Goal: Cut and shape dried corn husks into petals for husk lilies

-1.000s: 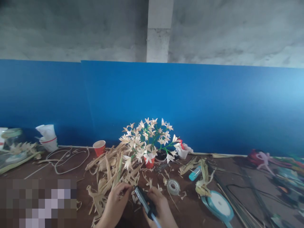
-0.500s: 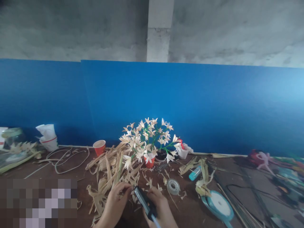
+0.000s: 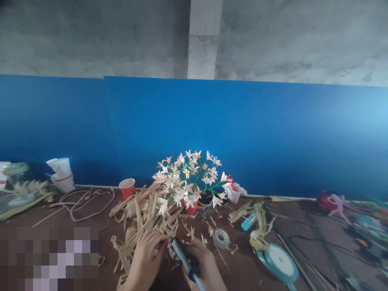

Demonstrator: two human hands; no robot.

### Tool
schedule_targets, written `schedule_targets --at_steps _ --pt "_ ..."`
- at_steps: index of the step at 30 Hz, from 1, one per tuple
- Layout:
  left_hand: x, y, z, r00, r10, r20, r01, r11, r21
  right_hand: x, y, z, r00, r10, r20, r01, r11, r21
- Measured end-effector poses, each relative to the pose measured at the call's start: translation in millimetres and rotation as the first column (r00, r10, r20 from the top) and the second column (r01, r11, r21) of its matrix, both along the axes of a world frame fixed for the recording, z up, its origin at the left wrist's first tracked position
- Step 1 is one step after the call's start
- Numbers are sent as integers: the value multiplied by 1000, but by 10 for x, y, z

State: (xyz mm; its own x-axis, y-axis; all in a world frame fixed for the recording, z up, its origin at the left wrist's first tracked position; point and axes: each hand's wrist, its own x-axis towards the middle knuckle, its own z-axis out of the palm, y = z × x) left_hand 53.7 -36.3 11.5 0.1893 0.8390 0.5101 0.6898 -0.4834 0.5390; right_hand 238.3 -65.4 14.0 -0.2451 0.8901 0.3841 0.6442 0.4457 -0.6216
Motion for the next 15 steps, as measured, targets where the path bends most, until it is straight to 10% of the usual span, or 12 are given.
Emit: schedule_targets --at_steps 15 --pt "-7 -10 38 1000 -15 -26 15 1000 -23 -27 -21 -80 998 -59 1 59 998 31"
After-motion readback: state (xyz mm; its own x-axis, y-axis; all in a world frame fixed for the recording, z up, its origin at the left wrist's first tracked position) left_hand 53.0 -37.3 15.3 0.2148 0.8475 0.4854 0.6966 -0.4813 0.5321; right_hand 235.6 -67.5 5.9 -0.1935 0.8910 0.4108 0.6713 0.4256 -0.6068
